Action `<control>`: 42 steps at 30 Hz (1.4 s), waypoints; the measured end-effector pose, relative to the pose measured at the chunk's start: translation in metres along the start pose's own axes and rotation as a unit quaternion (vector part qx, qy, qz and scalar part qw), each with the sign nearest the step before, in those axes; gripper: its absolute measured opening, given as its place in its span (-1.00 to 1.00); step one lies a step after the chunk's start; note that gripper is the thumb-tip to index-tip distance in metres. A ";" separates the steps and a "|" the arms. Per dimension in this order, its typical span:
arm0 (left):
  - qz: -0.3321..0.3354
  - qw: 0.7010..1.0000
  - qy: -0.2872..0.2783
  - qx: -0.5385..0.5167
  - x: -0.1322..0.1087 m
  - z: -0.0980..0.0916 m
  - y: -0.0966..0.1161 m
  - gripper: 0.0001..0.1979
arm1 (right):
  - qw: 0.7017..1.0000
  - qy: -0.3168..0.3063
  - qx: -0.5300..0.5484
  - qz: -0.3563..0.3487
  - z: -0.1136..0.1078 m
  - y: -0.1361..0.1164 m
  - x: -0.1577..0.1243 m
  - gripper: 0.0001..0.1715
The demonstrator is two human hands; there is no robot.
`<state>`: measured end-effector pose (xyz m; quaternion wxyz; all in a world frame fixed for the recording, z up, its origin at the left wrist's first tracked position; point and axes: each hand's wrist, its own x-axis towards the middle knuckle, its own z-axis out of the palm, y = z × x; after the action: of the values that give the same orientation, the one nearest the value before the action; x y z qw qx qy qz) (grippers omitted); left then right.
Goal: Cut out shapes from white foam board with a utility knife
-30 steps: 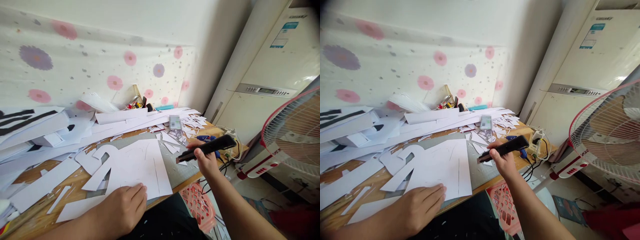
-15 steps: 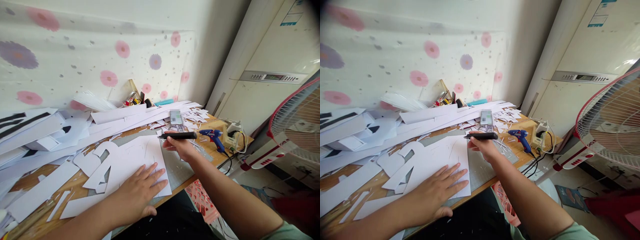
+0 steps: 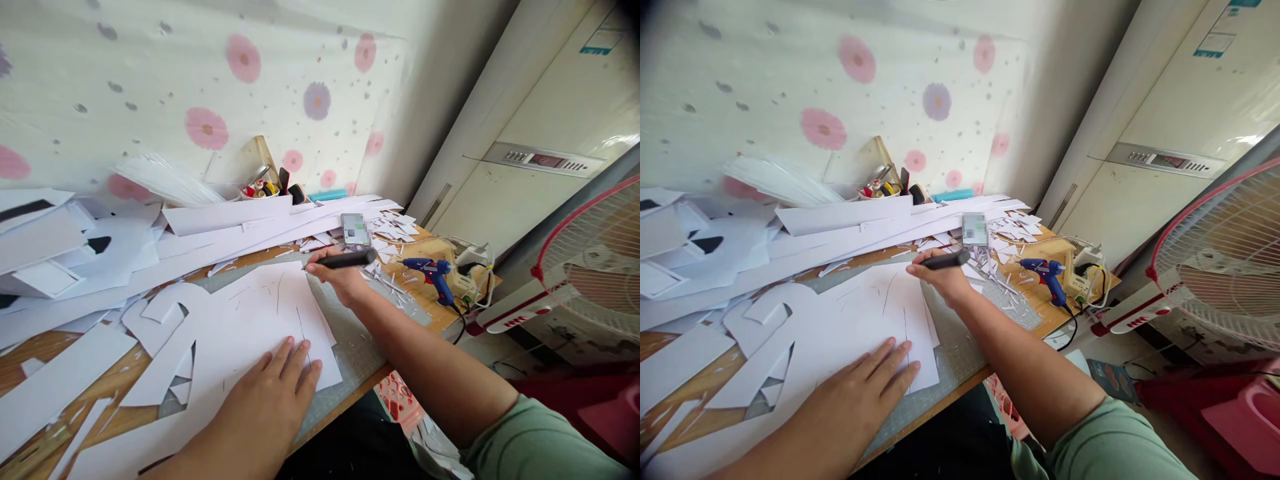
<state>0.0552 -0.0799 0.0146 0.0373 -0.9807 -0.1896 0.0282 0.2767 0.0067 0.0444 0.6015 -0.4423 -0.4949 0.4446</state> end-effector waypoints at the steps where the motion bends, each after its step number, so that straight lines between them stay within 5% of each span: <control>1: 0.003 1.000 0.009 0.001 0.000 0.002 0.000 -0.41 | 1.000 0.005 0.005 0.011 0.000 -0.004 0.006 -0.67; 13: -0.001 0.989 0.149 -0.017 0.005 0.024 0.005 -0.57 | 0.960 -0.218 0.030 0.175 0.001 0.008 0.042 -0.85; 18: 0.008 0.993 0.119 0.002 0.005 0.016 0.006 -0.60 | 0.922 -0.316 0.024 0.222 0.012 0.010 0.053 -0.82; 24: -0.001 0.996 0.083 -0.018 0.006 0.001 0.006 -0.54 | 0.917 -0.334 0.032 0.217 0.015 0.018 0.056 -0.83; 34: -0.007 0.995 0.101 -0.009 0.006 0.022 0.010 -0.52 | 0.915 -0.349 0.019 0.202 0.013 0.024 0.058 -0.82; 42: 0.007 0.997 0.077 -0.003 0.003 0.001 0.007 -0.48 | 0.931 -0.320 -0.047 0.168 0.008 0.014 0.056 -0.76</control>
<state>0.0599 -0.0849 0.0129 0.0490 -0.9813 -0.1799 -0.0477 0.2741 0.0654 0.0431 0.3058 -0.3812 -0.6000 0.6334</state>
